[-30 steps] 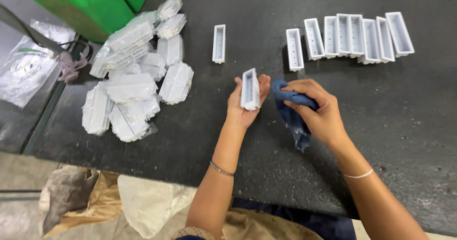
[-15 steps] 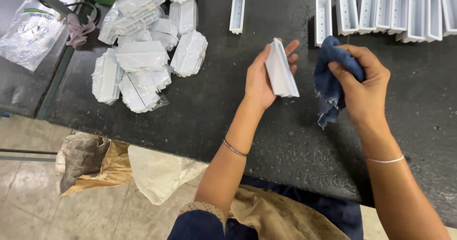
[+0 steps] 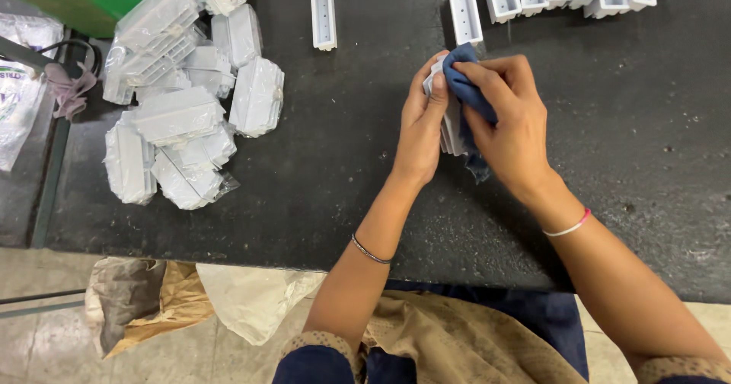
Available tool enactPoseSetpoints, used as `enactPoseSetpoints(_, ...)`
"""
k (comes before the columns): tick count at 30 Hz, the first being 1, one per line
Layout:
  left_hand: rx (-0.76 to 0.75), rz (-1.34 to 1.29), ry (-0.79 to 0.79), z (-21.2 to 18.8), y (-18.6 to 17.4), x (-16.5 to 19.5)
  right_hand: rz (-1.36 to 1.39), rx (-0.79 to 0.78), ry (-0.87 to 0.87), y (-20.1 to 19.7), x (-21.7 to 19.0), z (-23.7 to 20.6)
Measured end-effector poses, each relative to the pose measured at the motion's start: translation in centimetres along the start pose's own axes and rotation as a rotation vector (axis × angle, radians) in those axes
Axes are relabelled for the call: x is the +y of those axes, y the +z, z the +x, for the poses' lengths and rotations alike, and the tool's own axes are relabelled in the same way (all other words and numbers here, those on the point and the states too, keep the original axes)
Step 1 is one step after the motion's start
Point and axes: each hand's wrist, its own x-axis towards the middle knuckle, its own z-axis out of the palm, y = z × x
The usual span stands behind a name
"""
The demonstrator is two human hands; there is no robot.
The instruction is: The person picks white rectangular plastic components one at a time from a pile on the worktable, wipes each piece inside and out with a blue cloth, and places the wiped pieces in rows on the table.
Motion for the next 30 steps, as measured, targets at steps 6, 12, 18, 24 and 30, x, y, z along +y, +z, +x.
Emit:
enactPoseSetpoints(6, 0.110, -0.212, 0.104, 1.1, -2.4, 1.5, -0.039, -0.175, -0.056, 0.5, -1.7, -0.6)
enactPoseSetpoints(12, 0.273, -0.356, 0.214, 2.7, -8.8, 3.8, -0.012, -0.394, 0.049, 0.4, -1.7, -0.3)
enactPoseSetpoints(18, 0.242, -0.751, 0.127, 3.6, -13.1, 2.6, -0.035, -0.284, 0.087, -0.7, 0.4, 0.0)
enactPoseSetpoints(24, 0.052, -0.768, 0.117, 3.7, -14.2, 1.3, -0.103, -0.247, 0.088, -0.7, 1.3, -0.1)
enactPoseSetpoints(30, -0.005, -0.691, 0.141, 3.4, -12.8, 2.0, -0.097, -0.208, 0.115, -1.2, 2.0, -0.1)
